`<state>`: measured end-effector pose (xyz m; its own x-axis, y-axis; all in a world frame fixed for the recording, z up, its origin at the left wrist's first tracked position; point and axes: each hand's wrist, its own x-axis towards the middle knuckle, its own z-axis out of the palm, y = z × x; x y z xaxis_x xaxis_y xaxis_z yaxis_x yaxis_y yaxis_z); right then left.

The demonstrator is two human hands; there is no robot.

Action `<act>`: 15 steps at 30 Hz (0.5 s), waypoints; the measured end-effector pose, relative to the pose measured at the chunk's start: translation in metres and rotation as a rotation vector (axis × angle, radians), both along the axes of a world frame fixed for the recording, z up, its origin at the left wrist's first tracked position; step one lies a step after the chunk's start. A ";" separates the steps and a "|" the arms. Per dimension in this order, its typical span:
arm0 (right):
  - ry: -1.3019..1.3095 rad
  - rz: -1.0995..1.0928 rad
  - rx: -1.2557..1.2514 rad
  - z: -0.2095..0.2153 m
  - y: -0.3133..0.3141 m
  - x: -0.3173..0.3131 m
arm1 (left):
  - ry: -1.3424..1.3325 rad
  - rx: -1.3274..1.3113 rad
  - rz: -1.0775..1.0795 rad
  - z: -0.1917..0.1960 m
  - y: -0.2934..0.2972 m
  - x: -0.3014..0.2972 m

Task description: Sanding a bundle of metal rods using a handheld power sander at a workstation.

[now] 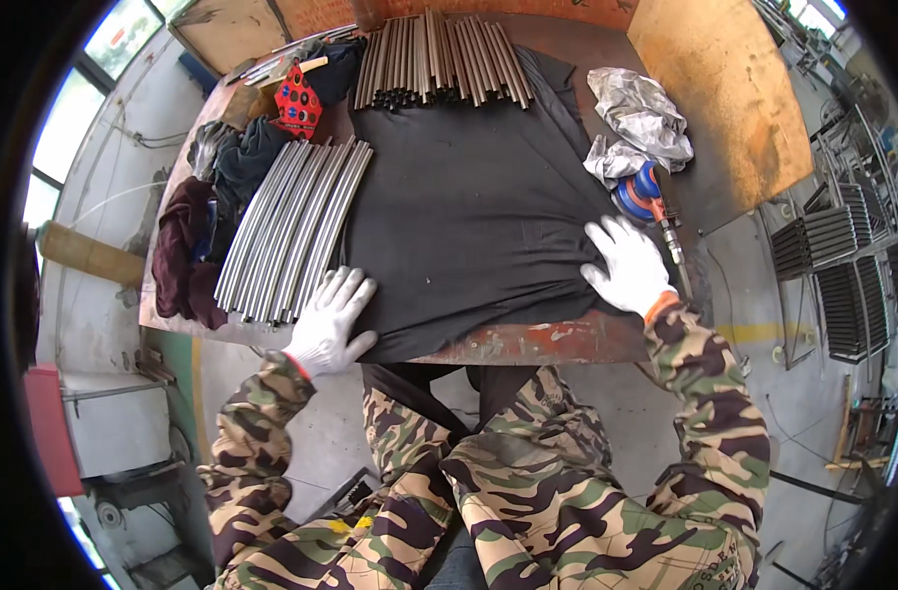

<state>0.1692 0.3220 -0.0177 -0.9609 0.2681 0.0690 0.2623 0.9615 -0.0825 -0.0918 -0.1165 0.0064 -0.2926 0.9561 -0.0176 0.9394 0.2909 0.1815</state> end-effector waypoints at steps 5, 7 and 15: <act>0.319 0.117 -0.223 0.040 -0.015 -0.072 | 0.023 0.005 0.010 0.002 -0.015 -0.008; 0.343 0.060 -0.434 0.037 0.001 -0.127 | 0.001 0.018 0.034 -0.005 -0.018 -0.012; 0.170 -0.311 -0.379 0.003 0.120 -0.322 | -0.080 0.114 0.043 -0.010 -0.010 -0.014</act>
